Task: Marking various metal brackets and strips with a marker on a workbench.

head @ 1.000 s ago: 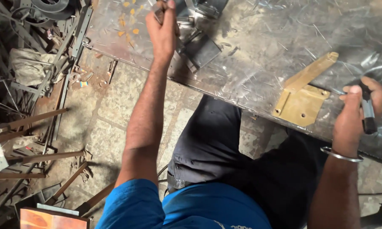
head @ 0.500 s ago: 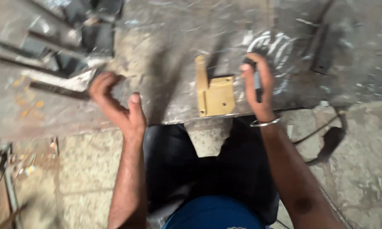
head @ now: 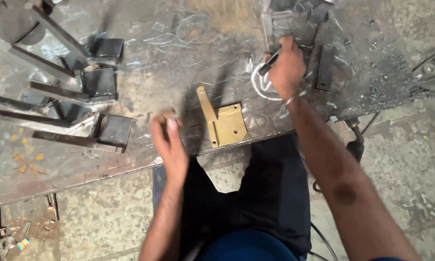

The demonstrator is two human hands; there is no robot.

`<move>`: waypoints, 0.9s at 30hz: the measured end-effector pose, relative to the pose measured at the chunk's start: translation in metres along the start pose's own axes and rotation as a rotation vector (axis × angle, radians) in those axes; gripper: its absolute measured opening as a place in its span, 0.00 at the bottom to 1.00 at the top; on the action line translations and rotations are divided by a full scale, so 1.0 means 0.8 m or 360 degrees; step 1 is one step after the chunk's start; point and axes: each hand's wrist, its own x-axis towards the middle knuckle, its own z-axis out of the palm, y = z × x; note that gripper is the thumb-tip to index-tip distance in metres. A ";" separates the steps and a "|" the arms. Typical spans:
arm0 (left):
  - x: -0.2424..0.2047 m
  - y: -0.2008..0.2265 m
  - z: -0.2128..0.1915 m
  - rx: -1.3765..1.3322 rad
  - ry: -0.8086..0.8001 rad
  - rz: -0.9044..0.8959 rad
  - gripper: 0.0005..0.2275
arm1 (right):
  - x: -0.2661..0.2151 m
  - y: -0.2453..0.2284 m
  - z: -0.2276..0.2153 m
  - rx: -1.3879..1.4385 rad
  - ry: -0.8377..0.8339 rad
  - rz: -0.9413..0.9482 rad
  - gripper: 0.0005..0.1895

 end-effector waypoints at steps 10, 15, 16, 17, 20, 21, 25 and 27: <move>-0.043 -0.008 -0.072 0.0252 0.0213 -0.0017 0.10 | 0.037 0.033 0.049 -0.0163 -0.0577 -0.0346 0.24; 0.013 -0.017 -0.038 0.0123 0.0127 0.0136 0.14 | 0.099 -0.017 -0.018 0.0014 -0.0792 -0.0046 0.14; 0.026 -0.007 -0.035 0.0123 0.0138 0.0137 0.14 | 0.102 -0.019 -0.007 0.0017 -0.0793 -0.0056 0.14; 0.038 0.001 -0.029 0.0109 0.0092 0.0043 0.14 | 0.105 -0.016 0.000 0.0001 -0.0720 -0.0257 0.15; 0.078 -0.004 -0.012 0.0093 -0.0031 0.0010 0.14 | 0.108 -0.044 0.023 0.0027 -0.0602 -0.0523 0.14; 0.090 -0.012 0.002 0.0104 -0.0095 0.0066 0.14 | 0.106 -0.050 0.027 0.0087 -0.0569 -0.0594 0.12; 0.141 -0.042 0.020 0.0020 -0.0329 0.0227 0.15 | 0.107 -0.157 -0.010 0.0251 -0.0596 -0.0633 0.12; 0.157 -0.042 0.021 -0.0087 -0.0731 0.0230 0.22 | 0.103 -0.200 -0.025 0.0338 -0.0525 -0.0459 0.07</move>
